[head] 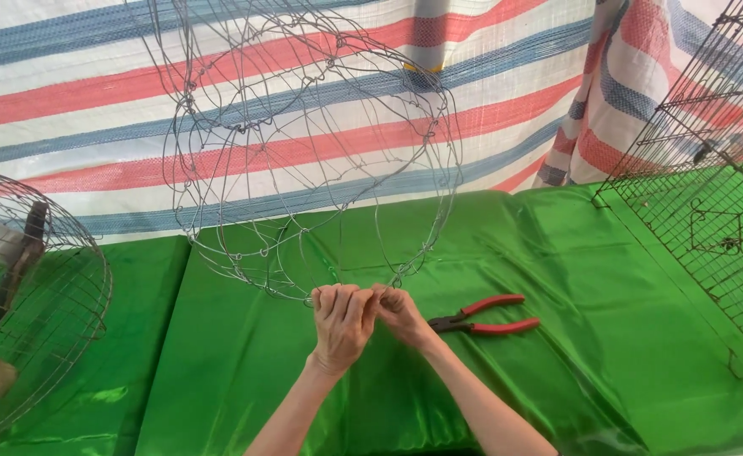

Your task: Securing wire connections on a wire structure by twisting them by hand and using pliers to tighten the joints.

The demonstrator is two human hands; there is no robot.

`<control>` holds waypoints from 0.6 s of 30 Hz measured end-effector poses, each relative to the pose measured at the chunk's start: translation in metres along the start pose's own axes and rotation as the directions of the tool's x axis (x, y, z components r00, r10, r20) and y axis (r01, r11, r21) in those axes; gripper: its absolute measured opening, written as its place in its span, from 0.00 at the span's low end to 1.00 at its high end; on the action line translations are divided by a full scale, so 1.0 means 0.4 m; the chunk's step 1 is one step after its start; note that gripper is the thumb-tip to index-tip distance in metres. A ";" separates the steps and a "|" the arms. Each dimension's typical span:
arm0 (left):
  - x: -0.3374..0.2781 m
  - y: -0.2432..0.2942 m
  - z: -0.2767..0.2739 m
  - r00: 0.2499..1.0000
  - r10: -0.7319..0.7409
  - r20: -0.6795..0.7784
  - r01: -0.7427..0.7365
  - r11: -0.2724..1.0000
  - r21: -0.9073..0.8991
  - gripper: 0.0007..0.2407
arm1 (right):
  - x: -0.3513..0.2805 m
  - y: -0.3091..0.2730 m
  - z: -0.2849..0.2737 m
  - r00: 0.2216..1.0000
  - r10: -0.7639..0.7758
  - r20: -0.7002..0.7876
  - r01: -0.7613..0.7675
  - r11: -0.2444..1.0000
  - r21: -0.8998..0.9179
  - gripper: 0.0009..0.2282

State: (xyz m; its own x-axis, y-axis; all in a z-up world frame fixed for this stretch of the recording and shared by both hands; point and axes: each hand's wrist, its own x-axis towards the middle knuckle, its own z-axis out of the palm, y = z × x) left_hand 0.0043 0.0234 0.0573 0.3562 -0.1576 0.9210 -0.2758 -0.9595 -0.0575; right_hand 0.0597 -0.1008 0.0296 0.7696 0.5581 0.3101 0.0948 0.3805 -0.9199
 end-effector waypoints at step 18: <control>0.037 -0.012 -0.055 0.983 0.037 0.180 -0.025 0.997 -0.067 0.07 | -0.004 0.079 -0.036 0.980 -0.026 0.199 0.023 1.000 0.018 0.06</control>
State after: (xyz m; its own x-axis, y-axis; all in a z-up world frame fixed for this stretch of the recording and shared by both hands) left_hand -0.0090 0.0308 0.0795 0.5009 -0.2321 0.8338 -0.3435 -0.9376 -0.0546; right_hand 0.0705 -0.1005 -0.0037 0.6259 0.6836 0.3753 0.1004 0.4066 -0.9081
